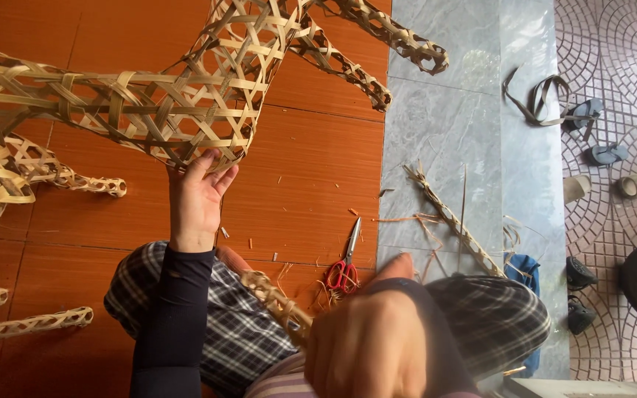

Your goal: The recorder is weaving and assembling bamboo strips to create a decorative giraffe-shaped object.

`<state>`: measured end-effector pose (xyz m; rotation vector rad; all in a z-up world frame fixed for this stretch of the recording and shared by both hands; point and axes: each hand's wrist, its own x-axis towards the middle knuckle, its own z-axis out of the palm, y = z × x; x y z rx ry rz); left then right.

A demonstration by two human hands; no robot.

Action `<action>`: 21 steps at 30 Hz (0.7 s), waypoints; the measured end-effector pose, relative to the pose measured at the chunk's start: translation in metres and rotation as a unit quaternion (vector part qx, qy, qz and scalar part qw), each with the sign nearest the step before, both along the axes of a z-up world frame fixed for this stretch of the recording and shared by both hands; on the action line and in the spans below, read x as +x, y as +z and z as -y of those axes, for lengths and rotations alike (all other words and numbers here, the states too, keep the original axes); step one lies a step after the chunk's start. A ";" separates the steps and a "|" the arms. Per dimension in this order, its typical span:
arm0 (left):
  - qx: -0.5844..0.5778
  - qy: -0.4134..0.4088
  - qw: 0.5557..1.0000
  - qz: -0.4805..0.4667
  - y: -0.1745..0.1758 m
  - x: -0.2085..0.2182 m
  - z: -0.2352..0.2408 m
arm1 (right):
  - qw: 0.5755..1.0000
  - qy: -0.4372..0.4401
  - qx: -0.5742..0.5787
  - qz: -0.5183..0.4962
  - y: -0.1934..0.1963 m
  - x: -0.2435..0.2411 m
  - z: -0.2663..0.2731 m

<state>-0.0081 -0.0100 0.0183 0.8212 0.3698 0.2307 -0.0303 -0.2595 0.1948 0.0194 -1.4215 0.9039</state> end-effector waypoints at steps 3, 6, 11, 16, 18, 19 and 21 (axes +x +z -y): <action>0.012 -0.004 1.000 -0.002 0.001 -0.001 0.000 | 0.956 -0.234 -0.094 -0.146 -0.029 -0.005 0.017; 0.052 0.005 0.999 -0.005 0.016 -0.001 0.007 | 0.730 -0.568 -0.319 -0.206 -0.067 0.014 0.026; 0.124 0.028 0.992 0.022 0.025 0.000 0.020 | 0.583 -0.666 -0.463 0.050 -0.167 0.046 0.018; 0.194 0.022 0.978 0.073 0.001 -0.003 0.022 | 0.493 -0.739 -0.411 0.206 -0.166 0.043 0.001; 0.215 0.016 0.972 0.097 0.000 -0.002 0.024 | 0.481 -0.743 -0.408 0.223 -0.158 0.044 -0.005; 0.228 0.012 0.968 0.101 0.002 -0.003 0.026 | 0.467 -0.735 -0.430 0.236 -0.157 0.044 -0.007; 0.242 0.009 0.964 0.105 0.005 -0.004 0.028 | 0.453 -0.727 -0.451 0.249 -0.159 0.045 -0.011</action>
